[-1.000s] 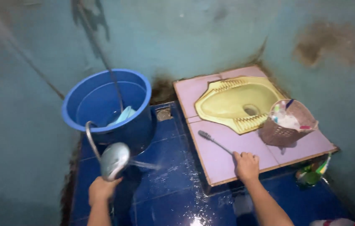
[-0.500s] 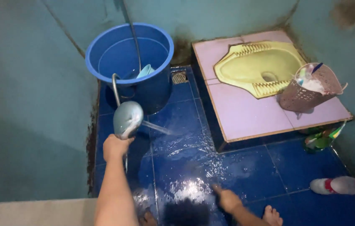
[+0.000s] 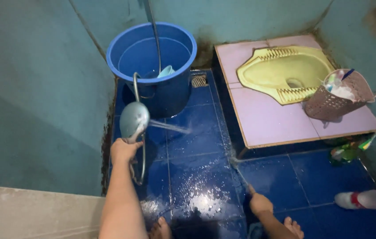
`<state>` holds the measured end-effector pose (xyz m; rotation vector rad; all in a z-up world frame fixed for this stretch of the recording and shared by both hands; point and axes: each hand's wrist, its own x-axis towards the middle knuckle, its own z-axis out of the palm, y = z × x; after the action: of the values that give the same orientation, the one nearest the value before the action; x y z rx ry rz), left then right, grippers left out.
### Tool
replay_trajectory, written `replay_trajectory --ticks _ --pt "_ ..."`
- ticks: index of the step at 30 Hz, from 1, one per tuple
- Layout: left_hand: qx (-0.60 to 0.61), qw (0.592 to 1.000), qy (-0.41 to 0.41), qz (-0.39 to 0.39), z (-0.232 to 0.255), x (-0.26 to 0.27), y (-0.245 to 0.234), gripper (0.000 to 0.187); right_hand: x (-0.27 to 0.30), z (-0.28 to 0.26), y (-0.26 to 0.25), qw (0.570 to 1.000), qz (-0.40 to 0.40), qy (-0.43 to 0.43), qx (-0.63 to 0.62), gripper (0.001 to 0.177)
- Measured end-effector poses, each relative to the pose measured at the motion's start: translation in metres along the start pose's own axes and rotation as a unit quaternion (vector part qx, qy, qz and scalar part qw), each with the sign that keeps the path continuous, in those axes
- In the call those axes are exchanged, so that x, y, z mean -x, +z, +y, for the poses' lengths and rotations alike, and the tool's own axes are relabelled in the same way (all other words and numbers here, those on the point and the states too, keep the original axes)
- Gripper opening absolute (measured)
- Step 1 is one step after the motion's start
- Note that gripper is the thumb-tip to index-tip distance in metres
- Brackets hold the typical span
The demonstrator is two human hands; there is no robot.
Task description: The person cleans a bathroom by spraying cleaning agents on the floor and scrubbing with a brush. They rinse the floor and a yellow squat toilet using a handheld shower head, then hang a toiletry basket on the wall.
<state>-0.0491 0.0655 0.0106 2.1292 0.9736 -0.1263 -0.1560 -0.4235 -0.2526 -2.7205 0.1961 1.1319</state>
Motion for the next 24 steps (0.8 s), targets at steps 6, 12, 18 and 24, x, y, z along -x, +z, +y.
replay_trajectory --ticks 6,12,18,24 --pt "0.035 0.999 -0.026 -0.02 0.008 0.014 0.0 0.051 -0.009 0.011 0.013 0.999 -0.026 0.007 -0.021 0.086" --pt "0.033 0.999 -0.012 -0.035 0.019 0.015 0.008 0.038 -0.035 -0.032 0.003 0.999 -0.025 -0.008 -0.04 0.068" --pt "-0.041 0.996 0.055 -0.057 0.047 0.016 0.016 0.037 -0.065 -0.056 0.02 0.981 0.022 0.004 -0.193 0.081" --pt "-0.092 0.985 0.138 -0.04 0.056 -0.005 0.039 0.033 -0.056 -0.037 0.04 0.966 0.084 -0.015 -0.243 0.084"
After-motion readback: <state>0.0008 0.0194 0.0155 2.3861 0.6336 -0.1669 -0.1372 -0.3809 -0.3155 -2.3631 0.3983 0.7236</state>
